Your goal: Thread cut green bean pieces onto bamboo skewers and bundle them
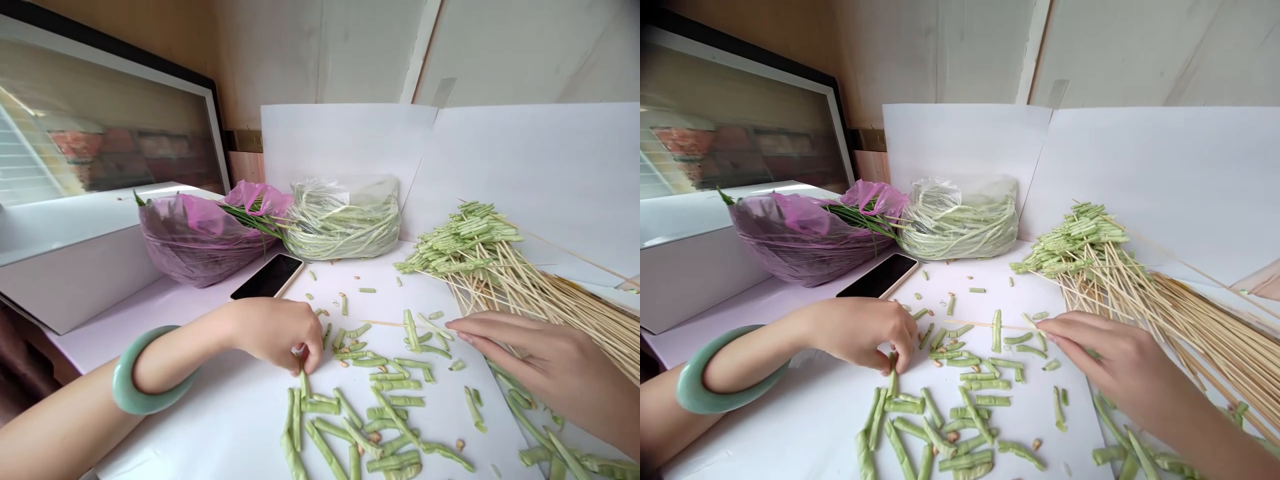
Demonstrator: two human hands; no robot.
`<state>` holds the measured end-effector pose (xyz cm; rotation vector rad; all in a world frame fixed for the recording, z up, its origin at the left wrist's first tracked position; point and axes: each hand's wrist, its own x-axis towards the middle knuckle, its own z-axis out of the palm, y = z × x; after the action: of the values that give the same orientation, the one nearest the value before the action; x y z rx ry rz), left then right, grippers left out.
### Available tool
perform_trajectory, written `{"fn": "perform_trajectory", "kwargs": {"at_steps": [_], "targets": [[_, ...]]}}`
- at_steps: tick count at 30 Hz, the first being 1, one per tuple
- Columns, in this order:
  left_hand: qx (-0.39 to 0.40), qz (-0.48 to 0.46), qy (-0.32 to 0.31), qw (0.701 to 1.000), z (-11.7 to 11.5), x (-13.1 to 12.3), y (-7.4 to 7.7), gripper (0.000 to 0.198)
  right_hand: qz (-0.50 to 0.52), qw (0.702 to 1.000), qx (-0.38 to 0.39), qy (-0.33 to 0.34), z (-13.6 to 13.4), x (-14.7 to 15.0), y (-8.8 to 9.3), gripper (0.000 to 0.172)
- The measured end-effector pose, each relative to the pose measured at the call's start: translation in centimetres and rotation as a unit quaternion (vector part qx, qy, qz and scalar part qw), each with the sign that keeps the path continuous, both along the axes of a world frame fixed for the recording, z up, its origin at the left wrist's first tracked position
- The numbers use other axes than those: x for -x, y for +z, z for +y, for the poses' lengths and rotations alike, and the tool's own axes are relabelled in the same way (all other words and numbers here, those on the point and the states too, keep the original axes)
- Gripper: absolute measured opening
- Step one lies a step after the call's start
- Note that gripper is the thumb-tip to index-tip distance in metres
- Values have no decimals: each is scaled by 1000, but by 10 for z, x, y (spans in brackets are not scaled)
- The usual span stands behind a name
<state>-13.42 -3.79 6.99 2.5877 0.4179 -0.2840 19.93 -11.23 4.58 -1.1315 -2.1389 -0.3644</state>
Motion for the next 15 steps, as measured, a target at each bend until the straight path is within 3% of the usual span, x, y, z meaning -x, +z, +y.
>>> {"fn": "perform_trajectory", "kwargs": {"at_steps": [3, 6, 10, 12, 15], "targets": [[13, -40, 2, 999, 5, -1, -5, 15, -23, 999, -20, 27, -3, 7, -2, 15], [103, -150, 82, 980, 11, -4, -14, 9, 7, 1000, -4, 8, -5, 10, -3, 10], [311, -296, 227, 874, 14, -11, -27, 9, 41, 998, 43, -6, -7, 11, -7, 10], [383, -340, 242, 824, 13, -13, -31, 16, 37, 997, 67, -12, -8, 13, -10, 11], [440, -361, 243, 786, 11, -15, -34, 22, 33, 996, 82, -26, -12, 17, -14, 12]]}}
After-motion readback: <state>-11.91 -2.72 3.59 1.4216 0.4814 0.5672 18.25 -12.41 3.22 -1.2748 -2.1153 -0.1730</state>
